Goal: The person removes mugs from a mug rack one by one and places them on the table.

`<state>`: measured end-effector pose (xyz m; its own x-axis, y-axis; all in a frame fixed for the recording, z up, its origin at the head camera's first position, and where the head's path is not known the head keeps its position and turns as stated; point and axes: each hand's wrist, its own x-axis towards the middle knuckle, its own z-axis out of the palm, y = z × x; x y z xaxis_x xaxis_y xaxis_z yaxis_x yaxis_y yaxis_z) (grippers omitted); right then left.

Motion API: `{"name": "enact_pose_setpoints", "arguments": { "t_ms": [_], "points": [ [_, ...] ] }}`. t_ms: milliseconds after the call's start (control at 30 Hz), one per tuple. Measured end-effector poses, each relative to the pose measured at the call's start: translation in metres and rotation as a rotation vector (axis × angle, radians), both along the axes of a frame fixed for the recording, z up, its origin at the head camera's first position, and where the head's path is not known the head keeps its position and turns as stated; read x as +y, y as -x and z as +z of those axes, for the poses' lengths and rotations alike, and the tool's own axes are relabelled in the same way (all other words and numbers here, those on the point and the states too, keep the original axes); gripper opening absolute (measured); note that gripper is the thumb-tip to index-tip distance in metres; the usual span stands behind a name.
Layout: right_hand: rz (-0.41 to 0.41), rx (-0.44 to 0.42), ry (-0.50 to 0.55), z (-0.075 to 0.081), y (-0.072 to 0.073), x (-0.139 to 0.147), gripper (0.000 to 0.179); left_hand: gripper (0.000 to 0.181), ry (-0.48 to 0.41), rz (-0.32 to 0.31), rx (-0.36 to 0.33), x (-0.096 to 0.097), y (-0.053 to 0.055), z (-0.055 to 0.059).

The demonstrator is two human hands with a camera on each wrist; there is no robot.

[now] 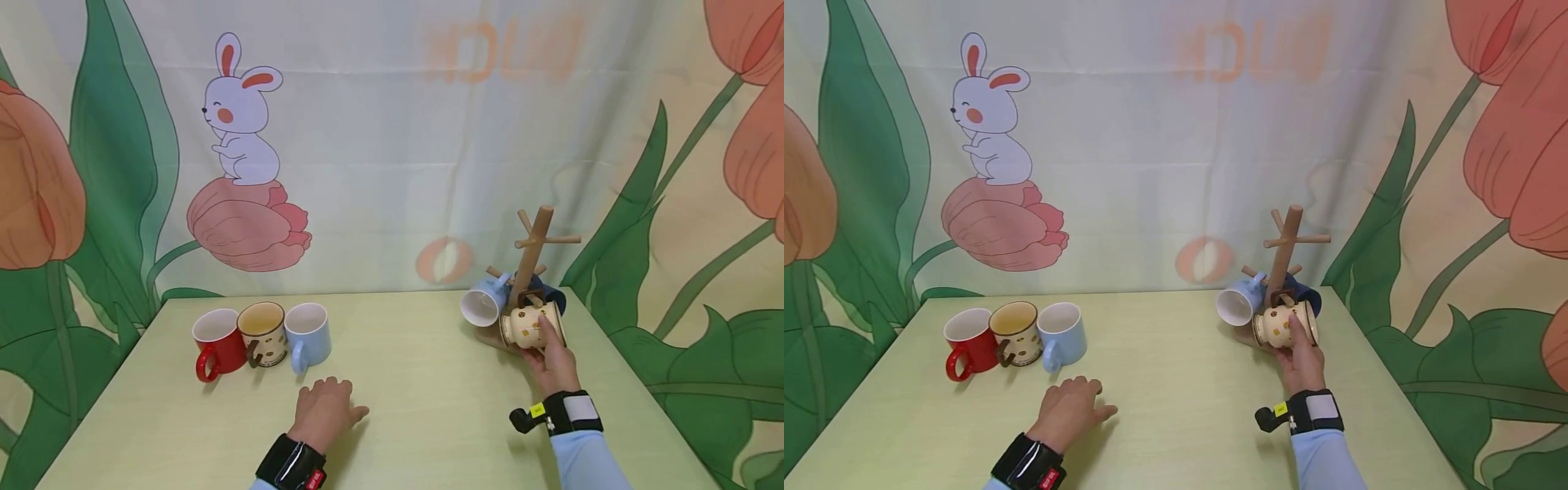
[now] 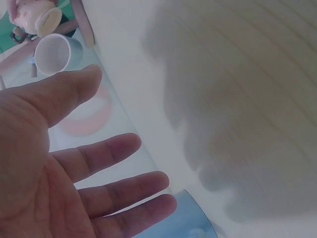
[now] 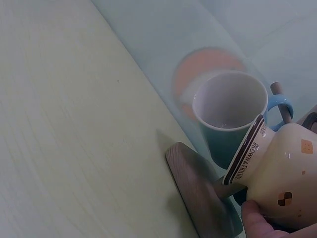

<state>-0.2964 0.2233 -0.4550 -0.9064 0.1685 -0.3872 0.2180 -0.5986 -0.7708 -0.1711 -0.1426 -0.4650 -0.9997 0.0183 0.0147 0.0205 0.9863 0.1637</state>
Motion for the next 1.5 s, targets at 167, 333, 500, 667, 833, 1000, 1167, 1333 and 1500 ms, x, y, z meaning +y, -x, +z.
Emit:
{"name": "enact_pose_setpoints", "arguments": {
  "t_ms": [167, 333, 500, 667, 833, 1000, 1167, 1333, 1500],
  "points": [
    [0.01, 0.024, -0.025, 0.004, -0.004, 0.002, 0.093, 0.041, 0.002, -0.006, 0.009, 0.001, -0.001, 0.002],
    [0.0, 0.036, -0.069, 0.009, -0.012, 0.002, 0.091, 0.041, -0.001, -0.008, 0.011, 0.001, -0.001, 0.002],
    [-0.024, 0.051, -0.089, 0.014, -0.018, -0.001, 0.088, 0.041, -0.001, -0.006, 0.01, 0.002, 0.0, 0.002],
    [-0.039, 0.072, -0.115, 0.017, -0.024, -0.005, 0.088, 0.041, 0.002, -0.007, 0.008, 0.003, 0.001, 0.002],
    [-0.049, 0.07, -0.145, 0.022, -0.033, -0.012, 0.09, 0.041, 0.0, -0.009, 0.005, 0.003, 0.001, 0.002],
    [-0.024, 0.094, -0.147, 0.025, -0.043, -0.02, 0.086, 0.041, 0.001, -0.008, -0.007, 0.004, 0.0, 0.002],
    [0.004, 0.119, -0.142, 0.024, -0.048, -0.026, 0.079, 0.041, 0.002, -0.016, 0.001, 0.004, 0.0, 0.001],
    [0.079, 0.149, -0.212, 0.022, -0.05, -0.032, 0.076, 0.042, -0.01, -0.024, 0.027, 0.005, 0.0, 0.0],
    [0.155, 0.175, -0.316, 0.021, -0.051, -0.039, 0.073, 0.044, -0.023, -0.032, 0.071, 0.006, -0.001, 0.001]
  ]
}}
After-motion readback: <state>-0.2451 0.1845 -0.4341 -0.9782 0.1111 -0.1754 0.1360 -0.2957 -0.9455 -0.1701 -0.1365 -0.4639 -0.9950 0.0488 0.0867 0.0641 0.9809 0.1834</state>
